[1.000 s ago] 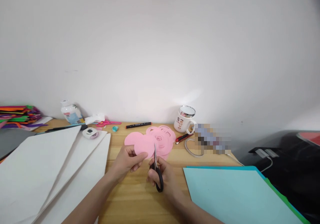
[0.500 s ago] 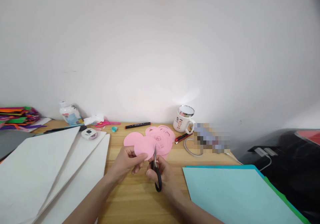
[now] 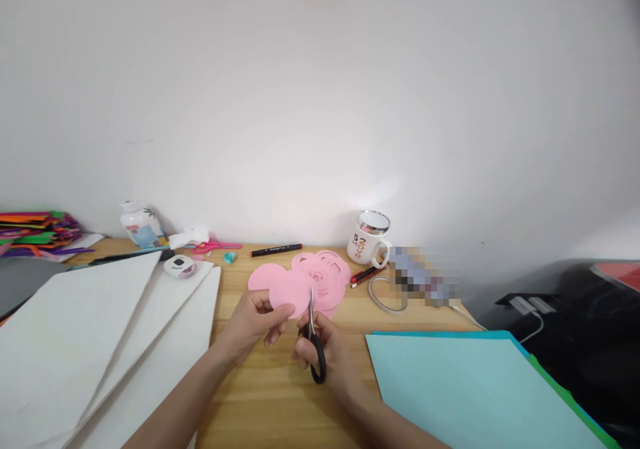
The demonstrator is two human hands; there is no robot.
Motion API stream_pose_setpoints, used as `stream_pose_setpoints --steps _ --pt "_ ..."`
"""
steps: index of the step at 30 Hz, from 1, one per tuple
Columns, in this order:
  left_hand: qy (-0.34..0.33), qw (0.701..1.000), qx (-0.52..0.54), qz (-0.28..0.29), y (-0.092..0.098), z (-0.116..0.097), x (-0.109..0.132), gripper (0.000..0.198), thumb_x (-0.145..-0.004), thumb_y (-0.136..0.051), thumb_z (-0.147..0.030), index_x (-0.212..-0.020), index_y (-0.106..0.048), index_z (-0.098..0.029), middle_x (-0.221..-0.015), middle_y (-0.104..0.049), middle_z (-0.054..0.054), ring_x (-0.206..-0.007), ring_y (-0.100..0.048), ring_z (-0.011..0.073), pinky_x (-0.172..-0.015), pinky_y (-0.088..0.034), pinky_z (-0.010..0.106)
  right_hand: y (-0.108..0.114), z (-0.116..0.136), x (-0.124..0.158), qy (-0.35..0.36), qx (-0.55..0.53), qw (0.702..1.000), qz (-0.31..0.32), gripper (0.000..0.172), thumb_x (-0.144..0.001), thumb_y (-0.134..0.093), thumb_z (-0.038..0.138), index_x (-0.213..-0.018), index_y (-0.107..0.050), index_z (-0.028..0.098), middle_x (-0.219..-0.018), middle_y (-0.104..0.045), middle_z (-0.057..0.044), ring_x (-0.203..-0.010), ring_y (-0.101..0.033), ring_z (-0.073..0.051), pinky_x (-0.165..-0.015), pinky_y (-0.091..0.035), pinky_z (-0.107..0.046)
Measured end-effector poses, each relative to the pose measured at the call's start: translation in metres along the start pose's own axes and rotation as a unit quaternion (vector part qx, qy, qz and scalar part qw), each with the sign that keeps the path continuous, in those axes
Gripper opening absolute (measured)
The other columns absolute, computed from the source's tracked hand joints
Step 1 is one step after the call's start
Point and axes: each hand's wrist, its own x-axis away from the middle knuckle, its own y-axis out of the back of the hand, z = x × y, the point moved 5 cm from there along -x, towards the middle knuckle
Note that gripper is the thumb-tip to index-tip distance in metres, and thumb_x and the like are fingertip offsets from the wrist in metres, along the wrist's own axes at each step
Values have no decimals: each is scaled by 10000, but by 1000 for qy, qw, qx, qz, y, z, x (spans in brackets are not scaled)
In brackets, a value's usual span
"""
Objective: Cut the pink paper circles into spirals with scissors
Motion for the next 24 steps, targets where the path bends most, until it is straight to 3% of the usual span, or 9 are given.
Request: stream_pose_setpoints --steps 13,24 --pt "12 1000 12 -2 0 6 -2 312 -684 -661 -342 -515 -518 -122 -394 -515 -27 -301 -406 48 -315 -275 156 -2 -5 2 -24 12 1000 -10 265 -595 -674 272 -742 -465 199 -460 -466 89 -376 -370 -71 -374 -312 -182" --pt "2 1000 -13 -16 1 0 0 325 -657 -672 -357 -503 -493 -134 -365 -486 -43 -307 -364 41 -322 -232 158 0 2 1 5 20 1000 -8 281 -630 -683 316 -765 -467 198 -486 -451 90 -405 -358 -66 -386 -269 -174"
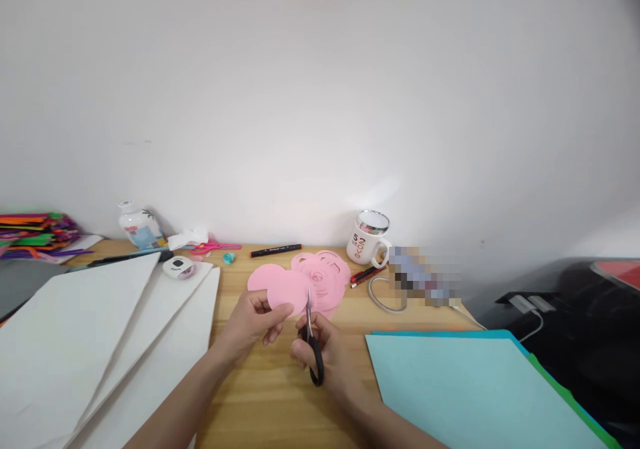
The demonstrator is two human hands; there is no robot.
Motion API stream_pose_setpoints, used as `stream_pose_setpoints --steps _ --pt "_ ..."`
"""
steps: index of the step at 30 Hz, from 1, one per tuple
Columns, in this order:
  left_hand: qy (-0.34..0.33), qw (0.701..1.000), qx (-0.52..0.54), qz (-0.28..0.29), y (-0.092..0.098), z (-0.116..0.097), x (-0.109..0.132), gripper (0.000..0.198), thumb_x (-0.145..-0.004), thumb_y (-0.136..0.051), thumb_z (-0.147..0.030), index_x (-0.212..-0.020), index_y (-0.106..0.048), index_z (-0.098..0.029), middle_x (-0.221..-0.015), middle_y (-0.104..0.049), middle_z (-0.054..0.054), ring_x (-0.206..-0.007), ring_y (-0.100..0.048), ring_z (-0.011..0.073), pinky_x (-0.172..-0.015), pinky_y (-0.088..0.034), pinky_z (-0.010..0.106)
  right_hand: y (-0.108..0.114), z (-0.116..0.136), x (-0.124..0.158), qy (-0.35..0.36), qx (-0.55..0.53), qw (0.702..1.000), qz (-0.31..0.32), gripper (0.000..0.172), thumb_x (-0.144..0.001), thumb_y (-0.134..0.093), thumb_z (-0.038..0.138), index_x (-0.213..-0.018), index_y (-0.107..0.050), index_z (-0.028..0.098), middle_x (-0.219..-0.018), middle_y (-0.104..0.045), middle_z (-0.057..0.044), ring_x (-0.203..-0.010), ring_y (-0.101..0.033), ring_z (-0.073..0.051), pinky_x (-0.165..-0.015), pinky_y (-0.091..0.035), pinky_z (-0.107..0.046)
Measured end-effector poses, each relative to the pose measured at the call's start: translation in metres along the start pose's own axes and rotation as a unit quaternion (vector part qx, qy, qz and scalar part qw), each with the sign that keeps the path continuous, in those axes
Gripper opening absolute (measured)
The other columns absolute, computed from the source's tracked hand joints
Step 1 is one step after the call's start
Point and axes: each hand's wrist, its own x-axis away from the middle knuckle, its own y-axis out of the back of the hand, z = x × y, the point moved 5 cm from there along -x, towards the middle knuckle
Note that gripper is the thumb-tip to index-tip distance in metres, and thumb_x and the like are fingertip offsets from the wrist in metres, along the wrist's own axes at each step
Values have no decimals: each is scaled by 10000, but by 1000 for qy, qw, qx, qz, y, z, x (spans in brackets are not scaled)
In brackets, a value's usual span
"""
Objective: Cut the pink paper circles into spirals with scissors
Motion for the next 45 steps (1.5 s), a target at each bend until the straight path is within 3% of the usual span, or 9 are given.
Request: stream_pose_setpoints --steps 20,28,45 --pt "3 998 56 9 -2 -2 0 302 -687 -653 -353 -542 -496 -140 -410 -509 -45 -296 -399 52 -305 -252 161 -4 -4 3 -24 -4 1000 5 319 -623 -676 382 -738 -444 196 -460 -446 87 -364 -378 -66 -364 -296 -178" --pt "14 1000 -2 3 -3 2 1 308 -650 -678 -340 -502 -503 -134 -342 -420 -72 -309 -304 30 -335 -191 163 -4 -3 2 -24 -8 1000 11 364 -577 -731 349 -767 -455 206 -522 -462 77 -435 -383 -79 -411 -292 -184" --pt "8 1000 -5 1 1 4 0 311 -651 -678 -362 -534 -492 -142 -382 -440 -67 -321 -325 38 -343 -204 171 0 -7 -1 -10 4 1000 9 305 -602 -708 325 -754 -472 207 -490 -438 87 -411 -351 -76 -390 -273 -186"
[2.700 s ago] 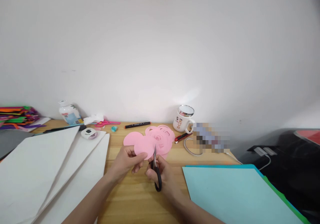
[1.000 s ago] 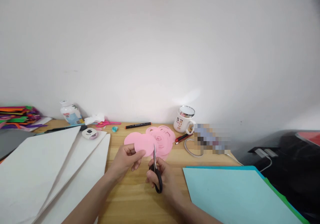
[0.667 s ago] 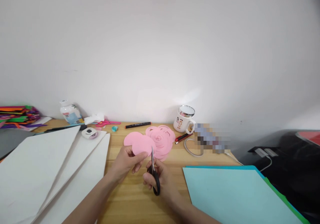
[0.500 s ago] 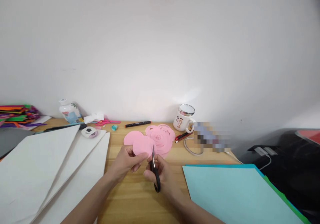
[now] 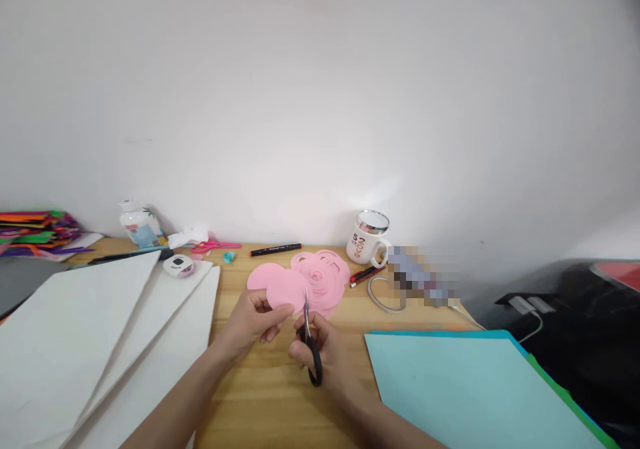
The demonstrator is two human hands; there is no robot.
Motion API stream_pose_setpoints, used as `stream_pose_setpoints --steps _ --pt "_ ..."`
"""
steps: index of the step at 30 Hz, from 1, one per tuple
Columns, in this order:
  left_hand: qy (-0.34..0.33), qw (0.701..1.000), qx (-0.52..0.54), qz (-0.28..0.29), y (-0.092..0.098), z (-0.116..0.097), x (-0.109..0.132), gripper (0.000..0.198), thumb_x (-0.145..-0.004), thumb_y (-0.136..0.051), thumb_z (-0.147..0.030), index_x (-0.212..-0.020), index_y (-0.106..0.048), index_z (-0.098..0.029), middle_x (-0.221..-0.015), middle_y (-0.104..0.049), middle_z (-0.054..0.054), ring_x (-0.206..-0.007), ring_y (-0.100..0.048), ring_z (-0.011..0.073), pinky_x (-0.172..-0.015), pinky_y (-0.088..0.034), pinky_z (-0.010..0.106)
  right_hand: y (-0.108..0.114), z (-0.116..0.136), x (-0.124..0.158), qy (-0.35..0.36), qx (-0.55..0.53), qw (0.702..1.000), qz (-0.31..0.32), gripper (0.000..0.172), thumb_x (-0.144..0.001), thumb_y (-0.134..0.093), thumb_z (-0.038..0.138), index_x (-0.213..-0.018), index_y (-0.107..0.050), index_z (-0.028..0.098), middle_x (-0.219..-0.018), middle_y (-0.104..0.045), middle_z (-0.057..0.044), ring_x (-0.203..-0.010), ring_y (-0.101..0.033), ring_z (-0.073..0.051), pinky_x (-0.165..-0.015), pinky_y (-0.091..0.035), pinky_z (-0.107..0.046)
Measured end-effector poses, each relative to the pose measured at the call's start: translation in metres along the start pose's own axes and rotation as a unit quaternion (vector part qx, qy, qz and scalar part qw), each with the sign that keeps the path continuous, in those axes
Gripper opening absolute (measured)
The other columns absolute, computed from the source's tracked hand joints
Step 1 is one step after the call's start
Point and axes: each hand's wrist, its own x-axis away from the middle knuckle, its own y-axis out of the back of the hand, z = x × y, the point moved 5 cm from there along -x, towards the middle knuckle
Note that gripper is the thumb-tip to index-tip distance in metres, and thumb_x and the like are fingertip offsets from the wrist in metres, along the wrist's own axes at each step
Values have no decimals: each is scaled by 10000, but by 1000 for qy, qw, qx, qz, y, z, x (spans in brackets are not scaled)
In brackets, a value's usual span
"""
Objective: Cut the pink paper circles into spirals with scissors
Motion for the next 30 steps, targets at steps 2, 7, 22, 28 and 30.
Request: stream_pose_setpoints --steps 2,7,22,28,30 --pt "-2 1000 -7 0 0 -1 0 327 -652 -674 -377 -526 -482 -143 -381 -441 -63 -323 -328 39 -343 -208 172 0 -1 0 1 4 1000 2 295 -606 -701 320 -756 -473 208 -487 -435 89 -401 -362 -76 -381 -286 -185" --pt "-3 1000 -8 -3 2 -1 -1 336 -650 -669 -394 -531 -476 -147 -381 -453 -60 -320 -327 39 -343 -220 169 1 -1 1 -2 7 1000 -1 266 -616 -681 305 -752 -475 208 -480 -419 95 -392 -367 -71 -371 -308 -174" --pt "5 999 37 7 -3 -2 0 301 -656 -675 -345 -521 -506 -135 -376 -457 -59 -316 -338 34 -334 -208 160 -5 -2 4 -34 -1 999 -1 293 -611 -680 337 -728 -447 201 -441 -453 94 -352 -384 -70 -358 -296 -178" --pt "5 1000 5 6 -2 0 0 268 -646 -675 -335 -526 -559 -125 -381 -437 -65 -339 -310 30 -346 -193 158 -1 3 1 3 -6 1000 6 359 -579 -740 308 -795 -475 199 -561 -498 66 -470 -402 -82 -429 -301 -185" --pt "5 1000 0 11 -2 -1 0 254 -643 -679 -326 -533 -572 -124 -390 -441 -65 -344 -312 30 -348 -193 157 0 5 0 9 -8 1000 9 377 -575 -750 314 -805 -476 195 -581 -501 60 -493 -403 -86 -446 -302 -188"
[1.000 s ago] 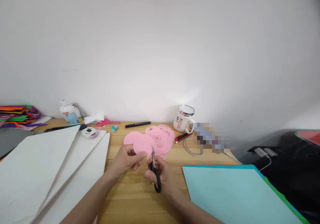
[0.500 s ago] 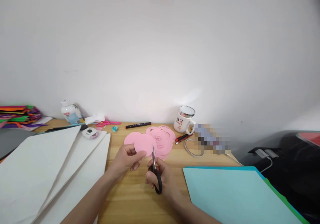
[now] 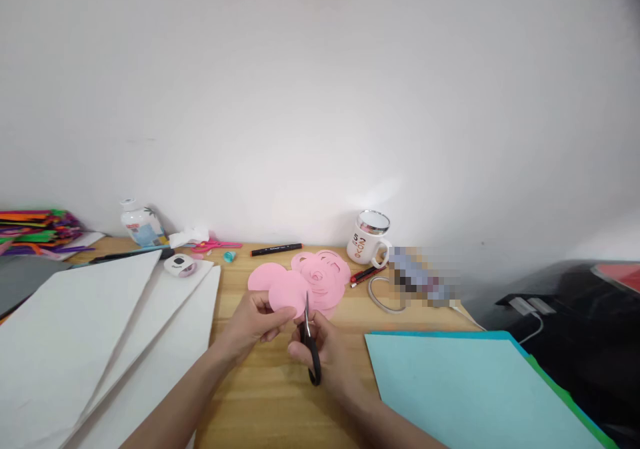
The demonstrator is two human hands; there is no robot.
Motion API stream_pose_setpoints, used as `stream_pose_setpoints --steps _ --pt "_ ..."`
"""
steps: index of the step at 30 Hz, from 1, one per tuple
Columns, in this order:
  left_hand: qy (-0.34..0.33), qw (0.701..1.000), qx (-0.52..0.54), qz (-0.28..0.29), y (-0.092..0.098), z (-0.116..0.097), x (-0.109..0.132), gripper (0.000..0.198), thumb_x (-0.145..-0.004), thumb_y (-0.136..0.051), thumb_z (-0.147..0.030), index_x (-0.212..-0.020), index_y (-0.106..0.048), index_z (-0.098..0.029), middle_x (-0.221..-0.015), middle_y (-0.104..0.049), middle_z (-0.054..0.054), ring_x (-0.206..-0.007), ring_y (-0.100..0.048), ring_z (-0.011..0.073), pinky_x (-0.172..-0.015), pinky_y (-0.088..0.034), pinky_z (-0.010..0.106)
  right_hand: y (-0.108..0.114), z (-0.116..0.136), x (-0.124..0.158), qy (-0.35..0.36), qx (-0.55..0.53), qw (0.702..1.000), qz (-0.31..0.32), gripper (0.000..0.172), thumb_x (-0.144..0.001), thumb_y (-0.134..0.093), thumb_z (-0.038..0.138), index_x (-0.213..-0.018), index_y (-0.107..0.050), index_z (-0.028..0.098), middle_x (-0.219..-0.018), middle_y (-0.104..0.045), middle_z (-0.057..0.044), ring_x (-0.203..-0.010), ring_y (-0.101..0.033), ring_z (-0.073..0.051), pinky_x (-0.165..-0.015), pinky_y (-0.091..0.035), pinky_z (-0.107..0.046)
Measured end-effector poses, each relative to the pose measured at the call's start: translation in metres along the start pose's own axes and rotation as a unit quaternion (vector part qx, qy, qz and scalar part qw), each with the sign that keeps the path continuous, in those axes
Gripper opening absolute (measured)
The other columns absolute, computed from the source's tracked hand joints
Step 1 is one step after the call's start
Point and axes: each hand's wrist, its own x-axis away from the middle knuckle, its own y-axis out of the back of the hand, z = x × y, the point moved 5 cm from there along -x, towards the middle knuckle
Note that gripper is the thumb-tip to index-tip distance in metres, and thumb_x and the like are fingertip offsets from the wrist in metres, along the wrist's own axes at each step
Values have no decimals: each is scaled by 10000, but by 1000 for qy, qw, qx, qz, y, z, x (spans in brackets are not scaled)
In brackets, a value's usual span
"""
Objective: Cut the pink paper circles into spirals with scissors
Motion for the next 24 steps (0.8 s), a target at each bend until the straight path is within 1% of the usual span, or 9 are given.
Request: stream_pose_setpoints --steps 7,11,16,20,24 --pt "-12 1000 0 5 1 -1 0 243 -672 -659 -323 -554 -582 -126 -389 -440 -65 -343 -302 30 -350 -196 159 -1 1 1 4 -8 1000 -2 363 -582 -734 353 -785 -475 201 -551 -478 66 -477 -371 -85 -419 -266 -187" --pt "-15 1000 -3 1 2 0 0 252 -681 -655 -319 -550 -561 -125 -398 -441 -64 -343 -308 29 -347 -188 156 -1 -2 1 -8 -8 1000 -3 338 -586 -717 335 -771 -470 199 -515 -459 78 -443 -346 -73 -404 -260 -182" --pt "-18 1000 1 7 3 1 -1 275 -672 -668 -314 -540 -515 -128 -407 -437 -68 -346 -317 26 -346 -189 150 -1 -3 1 -5 -4 1000 -4 295 -603 -690 306 -764 -467 200 -488 -450 89 -402 -353 -67 -382 -281 -176" --pt "-19 1000 1 6 4 1 -2 295 -672 -668 -325 -538 -493 -131 -414 -445 -67 -344 -319 24 -342 -187 149 -1 -4 1 -13 -4 1000 -3 284 -610 -680 306 -764 -468 196 -476 -410 101 -388 -353 -62 -380 -320 -175" --pt "-21 1000 1 0 5 1 -2 301 -669 -671 -334 -542 -488 -131 -427 -454 -65 -347 -329 24 -346 -198 148 -2 -3 2 -20 -5 1000 -7 281 -612 -673 321 -748 -463 193 -476 -409 101 -374 -354 -55 -364 -312 -168"
